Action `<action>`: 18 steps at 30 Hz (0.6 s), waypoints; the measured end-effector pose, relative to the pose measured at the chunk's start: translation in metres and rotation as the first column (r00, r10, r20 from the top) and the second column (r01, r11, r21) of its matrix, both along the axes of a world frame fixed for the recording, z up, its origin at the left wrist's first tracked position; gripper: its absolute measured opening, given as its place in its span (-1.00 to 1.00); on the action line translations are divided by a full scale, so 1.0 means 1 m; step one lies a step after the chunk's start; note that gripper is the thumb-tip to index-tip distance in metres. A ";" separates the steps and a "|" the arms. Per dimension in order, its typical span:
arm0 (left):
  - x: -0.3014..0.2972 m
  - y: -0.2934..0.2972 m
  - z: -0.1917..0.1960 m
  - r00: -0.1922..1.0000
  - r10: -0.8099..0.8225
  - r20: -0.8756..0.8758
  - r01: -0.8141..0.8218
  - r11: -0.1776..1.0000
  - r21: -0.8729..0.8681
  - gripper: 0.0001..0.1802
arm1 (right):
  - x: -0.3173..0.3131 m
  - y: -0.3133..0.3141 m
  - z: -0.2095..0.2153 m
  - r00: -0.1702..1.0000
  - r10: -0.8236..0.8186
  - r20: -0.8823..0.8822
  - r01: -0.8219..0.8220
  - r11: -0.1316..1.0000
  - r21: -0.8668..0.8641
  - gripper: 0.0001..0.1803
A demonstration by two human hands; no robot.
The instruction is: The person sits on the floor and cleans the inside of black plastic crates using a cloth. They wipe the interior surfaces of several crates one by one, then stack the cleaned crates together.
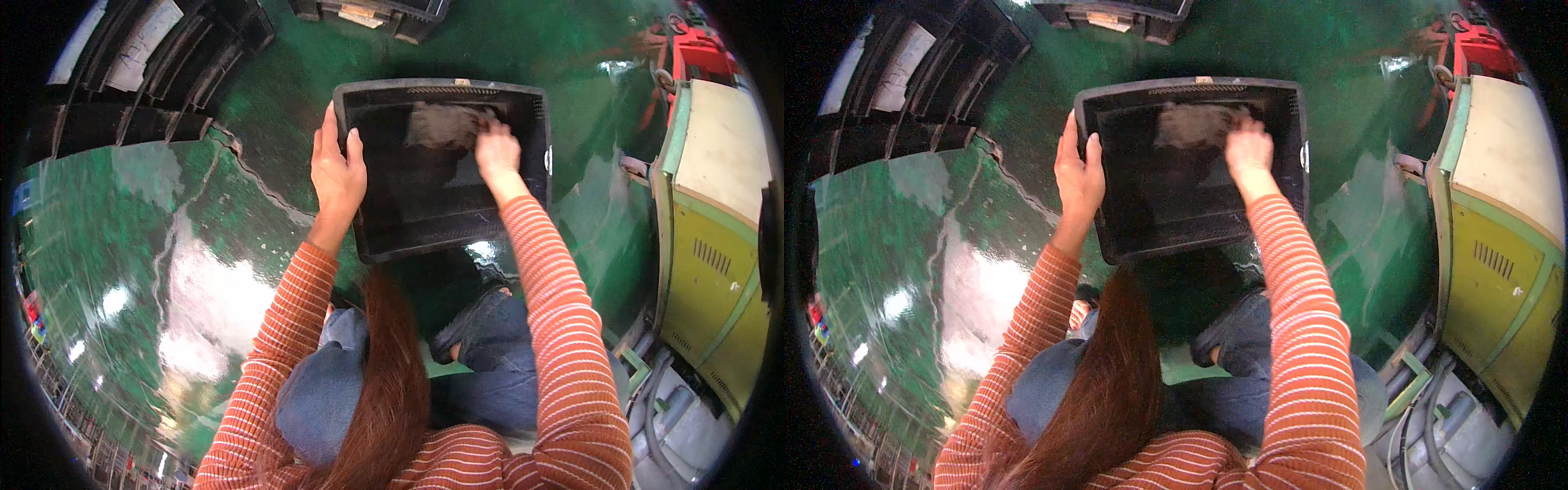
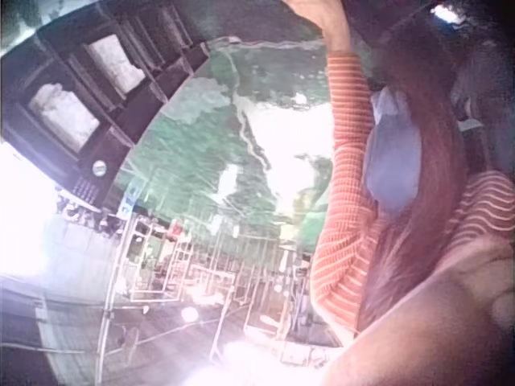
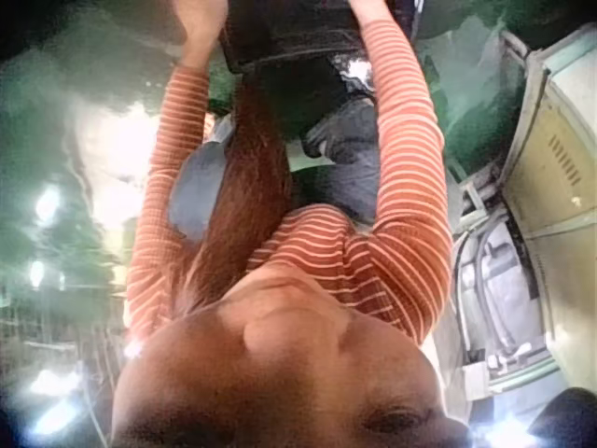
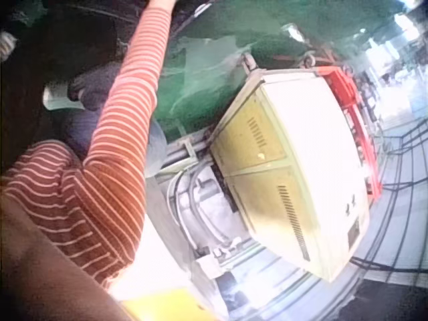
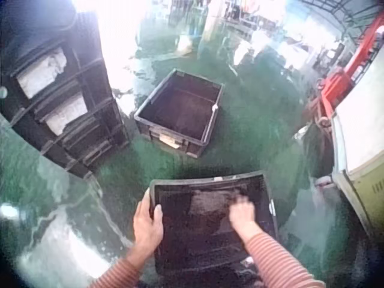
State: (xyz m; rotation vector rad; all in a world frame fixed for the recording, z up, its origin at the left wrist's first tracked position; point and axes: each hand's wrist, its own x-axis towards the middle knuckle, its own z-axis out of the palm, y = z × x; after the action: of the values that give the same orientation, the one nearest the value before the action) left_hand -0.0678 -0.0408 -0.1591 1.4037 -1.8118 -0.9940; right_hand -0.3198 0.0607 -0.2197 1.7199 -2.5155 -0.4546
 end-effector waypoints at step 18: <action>0.005 0.003 -0.017 1.000 0.003 -0.006 -0.004 0.998 -0.060 -0.17 | 0.145 -0.166 0.061 0.775 0.594 0.215 -0.252 0.603 -0.757 -0.89</action>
State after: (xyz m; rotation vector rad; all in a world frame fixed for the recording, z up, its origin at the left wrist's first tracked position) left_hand -0.0625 -0.0379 -0.1759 1.3655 -1.8190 -0.9337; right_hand -0.1746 -0.1055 -0.1583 2.1053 -1.8857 0.9312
